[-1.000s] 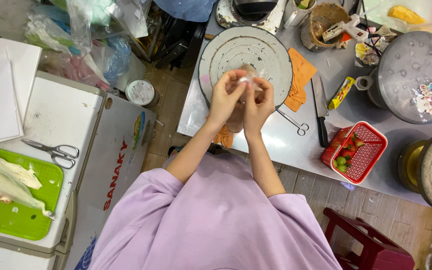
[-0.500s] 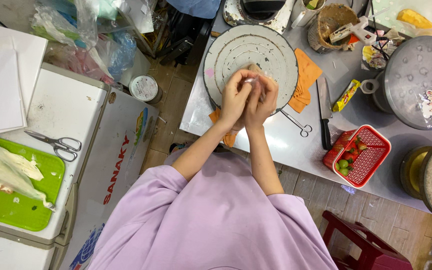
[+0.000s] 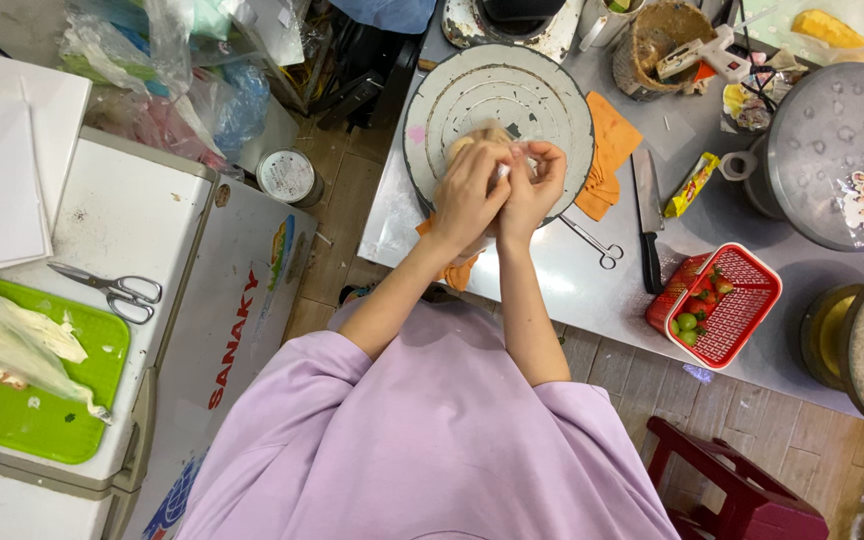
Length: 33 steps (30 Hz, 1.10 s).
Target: The person organizes various items on a cluttered kitchen counter, including decorative paper cutouts, a snack packet, and a cloth. They wipe the counter with a cloth, move a basket of limes, and handle a plastic bag containing ginger.
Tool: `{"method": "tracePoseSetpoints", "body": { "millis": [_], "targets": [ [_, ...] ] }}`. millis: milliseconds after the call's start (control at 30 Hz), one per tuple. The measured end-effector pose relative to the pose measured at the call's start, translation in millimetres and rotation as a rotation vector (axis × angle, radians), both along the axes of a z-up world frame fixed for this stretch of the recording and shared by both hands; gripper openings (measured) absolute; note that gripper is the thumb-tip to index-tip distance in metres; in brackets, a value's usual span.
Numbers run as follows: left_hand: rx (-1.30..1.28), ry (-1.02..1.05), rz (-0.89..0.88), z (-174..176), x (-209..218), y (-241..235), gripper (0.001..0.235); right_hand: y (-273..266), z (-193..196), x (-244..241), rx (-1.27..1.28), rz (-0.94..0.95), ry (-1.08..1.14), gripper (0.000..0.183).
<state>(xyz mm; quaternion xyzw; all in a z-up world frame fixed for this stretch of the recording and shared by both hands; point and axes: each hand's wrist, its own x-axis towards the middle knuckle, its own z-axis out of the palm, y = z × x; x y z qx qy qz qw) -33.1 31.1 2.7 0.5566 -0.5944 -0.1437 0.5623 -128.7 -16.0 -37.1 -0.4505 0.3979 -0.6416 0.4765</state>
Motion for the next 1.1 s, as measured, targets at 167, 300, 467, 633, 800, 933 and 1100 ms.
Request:
{"method": "tracePoseSetpoints", "body": {
  "millis": [167,300,467,633,800,933,1100],
  "targets": [
    [-0.112,-0.170,-0.122,-6,16,-1,0.025,-8,-14,-17,0.154,0.130,0.051,0.016],
    [0.054,0.050,-0.188,-8,26,-5,0.018,-5,-16,-21,0.100,0.278,0.151,0.023],
    [0.073,0.185,-0.197,-7,30,-7,0.019,-5,0,-31,0.061,0.549,0.147,0.031],
    [0.092,0.363,-0.244,-8,38,-8,0.022,-1,20,-35,0.230,0.568,0.043,0.029],
    [0.208,0.600,-0.317,-11,46,-10,0.030,2,27,-37,0.070,0.592,0.157,0.021],
    [0.206,0.591,-0.340,-15,47,-6,0.028,6,27,-36,0.168,0.565,0.204,0.028],
    [0.122,0.599,-0.428,-13,47,-5,0.028,15,29,-22,-0.010,0.306,0.321,0.034]
  ]
}}
